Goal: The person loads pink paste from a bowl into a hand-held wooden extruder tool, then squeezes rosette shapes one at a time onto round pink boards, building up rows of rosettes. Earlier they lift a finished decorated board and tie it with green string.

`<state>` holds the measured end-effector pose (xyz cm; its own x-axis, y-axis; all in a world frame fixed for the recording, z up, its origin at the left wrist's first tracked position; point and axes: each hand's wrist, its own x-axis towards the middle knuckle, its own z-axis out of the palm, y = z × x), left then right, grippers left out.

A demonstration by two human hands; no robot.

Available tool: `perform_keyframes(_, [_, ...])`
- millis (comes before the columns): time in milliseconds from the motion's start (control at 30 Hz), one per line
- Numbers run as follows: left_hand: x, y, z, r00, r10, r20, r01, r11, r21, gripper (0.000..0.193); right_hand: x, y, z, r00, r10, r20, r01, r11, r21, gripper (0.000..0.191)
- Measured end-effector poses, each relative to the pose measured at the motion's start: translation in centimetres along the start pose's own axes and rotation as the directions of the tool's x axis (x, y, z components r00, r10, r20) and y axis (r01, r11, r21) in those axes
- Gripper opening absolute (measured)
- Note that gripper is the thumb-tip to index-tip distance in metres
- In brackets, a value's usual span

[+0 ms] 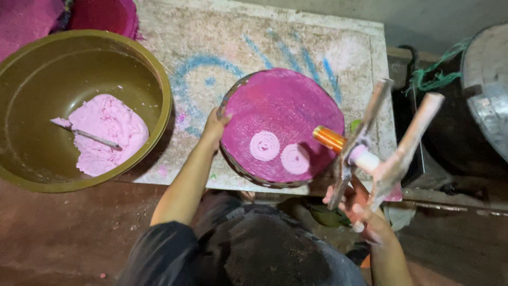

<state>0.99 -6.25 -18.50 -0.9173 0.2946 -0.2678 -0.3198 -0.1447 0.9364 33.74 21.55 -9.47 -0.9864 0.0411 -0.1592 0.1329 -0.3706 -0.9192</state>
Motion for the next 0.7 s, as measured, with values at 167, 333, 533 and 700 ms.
perform_keyframes(167, [-4.6, -3.6, -1.2, 0.967, 0.219, -0.131, -0.17, 0.937, 0.305, 0.062, 2.8, 1.0, 0.6, 0.993, -0.013, 0.114, 0.029, 0.99, -0.139, 0.1])
perform_keyframes(333, [-3.9, 1.4, -0.7, 0.905, 0.417, 0.084, -0.41, 0.908, -0.087, 0.085, 7.2, 0.0, 3.1, 0.933, 0.228, 0.278, -0.205, 0.973, -0.109, 0.097])
perform_keyframes(533, [-2.2, 8.0, 2.0, 0.457, 0.499, 0.736, 0.456, 0.579, -0.675, 0.083, 10.1, -3.4, 5.4, 0.724, 0.557, 0.406, -0.541, 0.824, -0.167, 0.087])
perform_keyframes(700, [0.3, 6.4, 3.7, 0.595, 0.492, 0.636, 0.42, 0.484, -0.768, 0.021, 12.5, -6.5, 4.7, 0.678, 0.723, 0.133, -0.647, 0.672, -0.36, 0.085])
